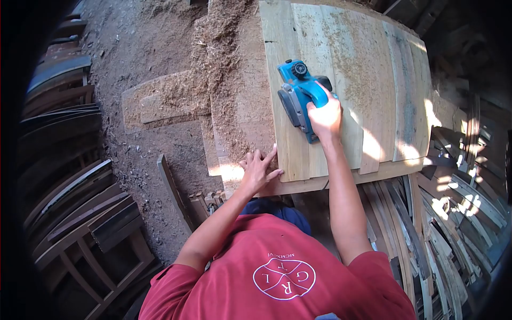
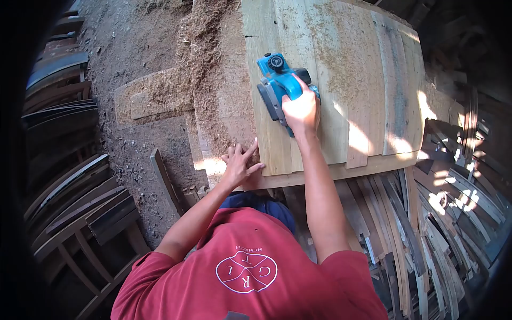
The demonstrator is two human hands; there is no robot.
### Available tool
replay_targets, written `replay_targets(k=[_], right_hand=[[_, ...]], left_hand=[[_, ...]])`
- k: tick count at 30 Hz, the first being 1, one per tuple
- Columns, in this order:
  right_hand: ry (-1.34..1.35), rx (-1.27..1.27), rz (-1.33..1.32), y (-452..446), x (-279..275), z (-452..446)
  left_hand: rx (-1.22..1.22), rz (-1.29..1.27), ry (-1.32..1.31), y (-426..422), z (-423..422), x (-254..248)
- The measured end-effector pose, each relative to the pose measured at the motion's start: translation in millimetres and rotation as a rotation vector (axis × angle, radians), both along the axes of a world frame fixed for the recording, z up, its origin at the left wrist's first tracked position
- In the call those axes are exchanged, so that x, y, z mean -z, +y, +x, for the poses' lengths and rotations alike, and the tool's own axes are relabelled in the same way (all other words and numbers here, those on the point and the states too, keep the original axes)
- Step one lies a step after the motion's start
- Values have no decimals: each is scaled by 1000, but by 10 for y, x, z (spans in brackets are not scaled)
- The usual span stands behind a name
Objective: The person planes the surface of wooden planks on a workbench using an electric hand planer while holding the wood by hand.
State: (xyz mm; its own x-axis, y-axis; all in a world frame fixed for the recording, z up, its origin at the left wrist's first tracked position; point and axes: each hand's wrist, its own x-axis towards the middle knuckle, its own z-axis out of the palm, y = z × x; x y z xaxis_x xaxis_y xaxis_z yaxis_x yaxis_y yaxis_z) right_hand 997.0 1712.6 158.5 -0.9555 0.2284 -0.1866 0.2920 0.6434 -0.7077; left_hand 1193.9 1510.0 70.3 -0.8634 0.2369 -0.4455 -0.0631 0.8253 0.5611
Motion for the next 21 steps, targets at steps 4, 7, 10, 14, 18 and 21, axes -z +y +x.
replay_targets(k=[4, 7, 10, 14, 18, 21], right_hand=[[33, 21, -74, -104, -55, -355], [-23, 40, 58, -244, -159, -684], [-84, 44, 70, -281, -160, -999], [-21, 5, 114, -318, -83, -1430], [36, -24, 206, -374, 4, -1878], [86, -55, 224, -402, 71, -2250]], left_hand=[[18, -2, 7, -8, 21, 22], [13, 14, 16, -9, 33, 48], [18, 14, -10, -16, 19, 11], [21, 14, -21, -15, 12, -3], [25, 4, -40, -13, 13, -34], [17, 26, -41, -22, -8, -70]])
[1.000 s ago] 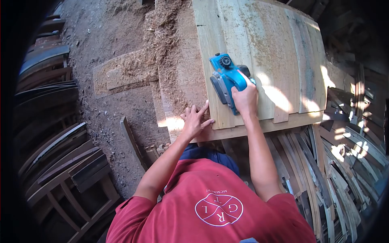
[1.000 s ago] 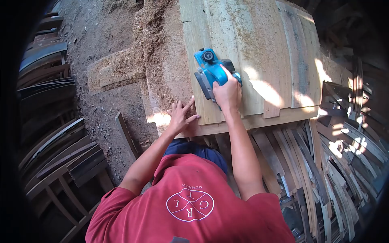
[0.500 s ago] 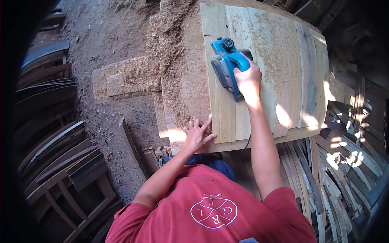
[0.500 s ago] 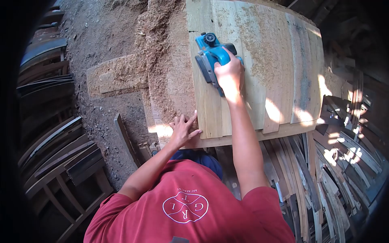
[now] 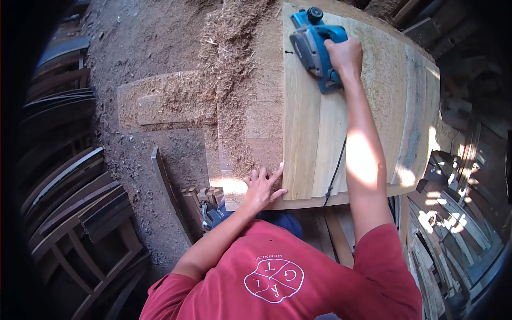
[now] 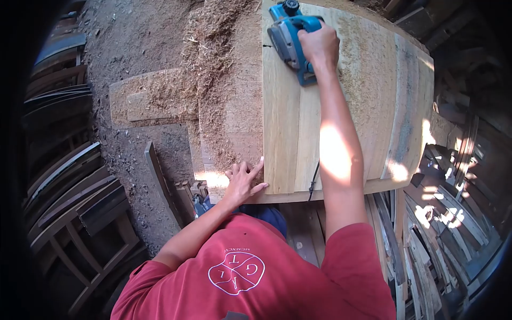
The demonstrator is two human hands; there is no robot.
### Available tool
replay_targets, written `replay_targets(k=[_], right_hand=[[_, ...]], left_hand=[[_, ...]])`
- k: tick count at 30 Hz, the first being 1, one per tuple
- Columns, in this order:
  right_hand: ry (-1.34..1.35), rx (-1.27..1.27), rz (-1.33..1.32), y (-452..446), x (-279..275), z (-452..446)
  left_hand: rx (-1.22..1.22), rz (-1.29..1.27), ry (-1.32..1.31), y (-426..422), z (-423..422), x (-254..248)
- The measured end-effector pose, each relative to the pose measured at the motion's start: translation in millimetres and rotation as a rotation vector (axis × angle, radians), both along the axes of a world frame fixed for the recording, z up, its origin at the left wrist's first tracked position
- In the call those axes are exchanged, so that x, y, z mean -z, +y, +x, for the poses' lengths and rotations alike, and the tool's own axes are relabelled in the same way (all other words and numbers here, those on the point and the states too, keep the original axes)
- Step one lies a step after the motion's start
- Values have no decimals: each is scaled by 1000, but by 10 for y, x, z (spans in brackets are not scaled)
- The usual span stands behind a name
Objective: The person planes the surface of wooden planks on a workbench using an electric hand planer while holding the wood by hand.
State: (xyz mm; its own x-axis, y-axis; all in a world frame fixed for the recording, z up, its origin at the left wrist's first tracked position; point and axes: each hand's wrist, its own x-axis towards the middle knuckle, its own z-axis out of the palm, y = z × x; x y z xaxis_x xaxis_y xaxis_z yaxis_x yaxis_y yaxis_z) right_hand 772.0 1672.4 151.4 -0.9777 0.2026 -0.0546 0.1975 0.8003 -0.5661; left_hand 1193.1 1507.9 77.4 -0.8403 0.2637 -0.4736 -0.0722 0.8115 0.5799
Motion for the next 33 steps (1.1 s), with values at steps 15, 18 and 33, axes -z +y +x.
replay_targets(k=[15, 18, 33], right_hand=[[230, -168, -178, -167, 150, -1475], [68, -2, -246, 21, 45, -805], [-127, 151, -229, 1224, -477, 5315]], left_hand=[[-22, 34, 51, 7, 16, 48], [-14, 6, -11, 5, -21, 26], [-447, -111, 530, 461, -936, 202]])
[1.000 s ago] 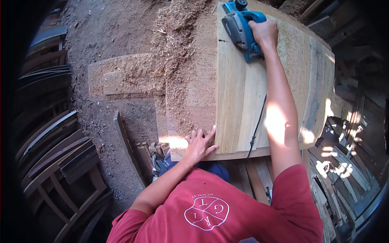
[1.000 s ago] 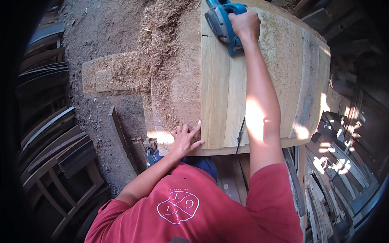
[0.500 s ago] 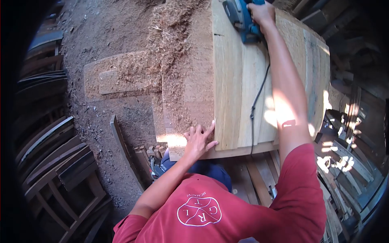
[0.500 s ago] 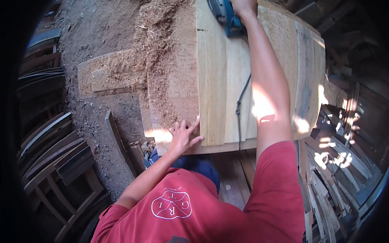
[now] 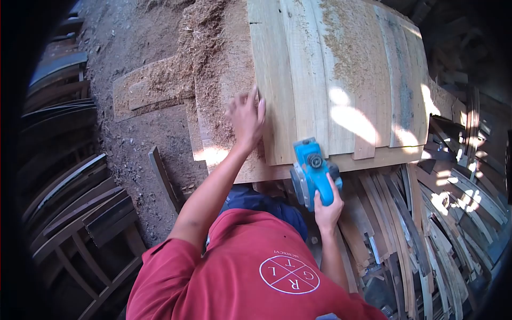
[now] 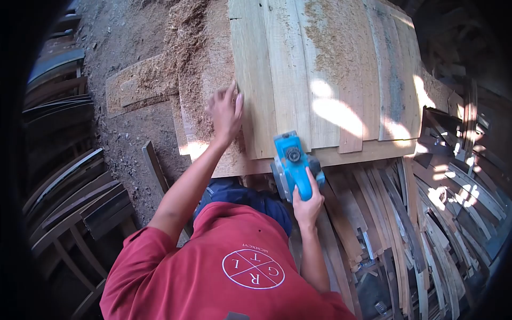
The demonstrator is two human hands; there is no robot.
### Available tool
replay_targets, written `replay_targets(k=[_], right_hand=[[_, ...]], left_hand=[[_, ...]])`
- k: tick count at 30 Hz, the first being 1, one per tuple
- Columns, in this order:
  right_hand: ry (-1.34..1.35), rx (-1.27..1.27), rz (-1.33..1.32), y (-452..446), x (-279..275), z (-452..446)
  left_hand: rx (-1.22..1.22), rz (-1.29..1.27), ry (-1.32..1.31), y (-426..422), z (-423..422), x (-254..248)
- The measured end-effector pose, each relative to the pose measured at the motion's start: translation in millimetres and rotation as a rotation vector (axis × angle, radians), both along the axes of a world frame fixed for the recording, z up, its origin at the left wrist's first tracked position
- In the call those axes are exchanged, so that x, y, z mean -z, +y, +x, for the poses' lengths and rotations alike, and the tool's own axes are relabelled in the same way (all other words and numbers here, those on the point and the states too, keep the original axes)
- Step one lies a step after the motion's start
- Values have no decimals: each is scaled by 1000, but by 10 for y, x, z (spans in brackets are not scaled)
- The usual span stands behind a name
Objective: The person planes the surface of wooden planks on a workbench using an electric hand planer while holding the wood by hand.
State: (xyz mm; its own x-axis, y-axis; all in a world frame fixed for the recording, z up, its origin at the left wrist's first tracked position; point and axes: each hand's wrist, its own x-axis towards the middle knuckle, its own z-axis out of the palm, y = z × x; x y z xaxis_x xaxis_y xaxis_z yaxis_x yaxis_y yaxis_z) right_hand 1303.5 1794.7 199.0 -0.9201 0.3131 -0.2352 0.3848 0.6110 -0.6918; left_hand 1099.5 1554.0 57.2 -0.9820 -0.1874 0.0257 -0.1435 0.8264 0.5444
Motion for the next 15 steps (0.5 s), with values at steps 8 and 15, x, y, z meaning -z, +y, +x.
replay_targets(k=[8, 15], right_hand=[[-26, 39, 0, -35, 58, -199], [-53, 31, -4, -125, 128, -918]], left_hand=[[-217, -68, -53, 430, -550, 299], [-290, -17, -48, 400, -545, 339]])
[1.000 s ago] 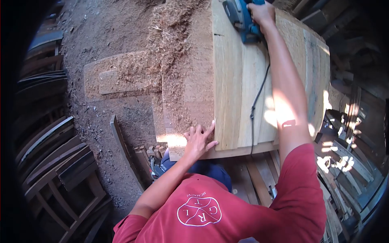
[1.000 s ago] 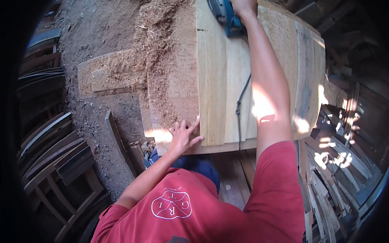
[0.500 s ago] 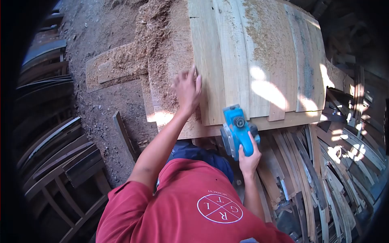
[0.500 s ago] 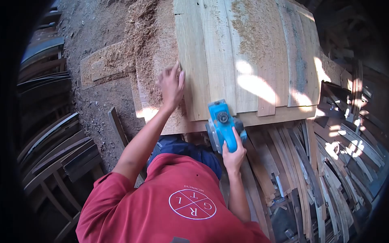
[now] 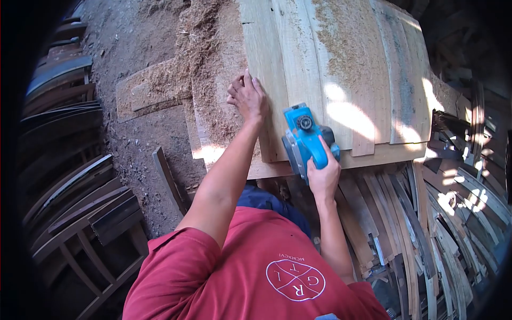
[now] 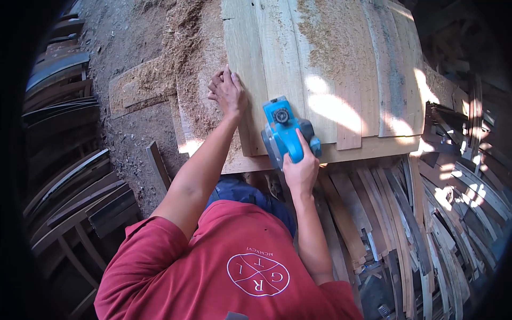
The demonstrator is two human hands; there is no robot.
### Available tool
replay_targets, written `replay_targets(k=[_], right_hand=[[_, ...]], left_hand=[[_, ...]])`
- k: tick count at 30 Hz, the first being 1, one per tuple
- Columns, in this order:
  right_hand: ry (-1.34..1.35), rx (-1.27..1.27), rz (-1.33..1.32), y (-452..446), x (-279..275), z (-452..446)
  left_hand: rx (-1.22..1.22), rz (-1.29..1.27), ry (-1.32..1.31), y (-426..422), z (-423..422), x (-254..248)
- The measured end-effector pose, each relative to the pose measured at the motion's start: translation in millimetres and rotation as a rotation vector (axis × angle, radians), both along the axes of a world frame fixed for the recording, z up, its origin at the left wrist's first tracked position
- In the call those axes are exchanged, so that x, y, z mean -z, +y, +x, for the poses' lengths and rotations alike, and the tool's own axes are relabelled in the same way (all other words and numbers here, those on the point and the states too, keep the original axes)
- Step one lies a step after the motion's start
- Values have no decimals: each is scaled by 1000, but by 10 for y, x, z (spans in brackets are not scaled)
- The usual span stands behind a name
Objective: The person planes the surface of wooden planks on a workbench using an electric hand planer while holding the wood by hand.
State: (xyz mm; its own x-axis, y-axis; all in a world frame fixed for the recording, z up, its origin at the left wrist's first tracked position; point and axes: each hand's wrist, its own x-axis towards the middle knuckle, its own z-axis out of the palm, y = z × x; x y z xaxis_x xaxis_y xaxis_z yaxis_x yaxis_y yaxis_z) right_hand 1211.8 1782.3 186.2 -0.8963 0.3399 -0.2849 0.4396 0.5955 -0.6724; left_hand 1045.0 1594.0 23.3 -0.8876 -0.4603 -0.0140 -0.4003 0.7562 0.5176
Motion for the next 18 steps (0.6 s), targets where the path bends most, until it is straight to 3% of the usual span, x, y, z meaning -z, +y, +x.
replay_targets(k=[14, 18], right_hand=[[-45, -79, 82, -82, 105, -1276], [109, -90, 10, -83, 249, -1607]], left_hand=[[-12, -88, 11, 10, 3, -3], [6, -131, 27, 15, 12, 9]])
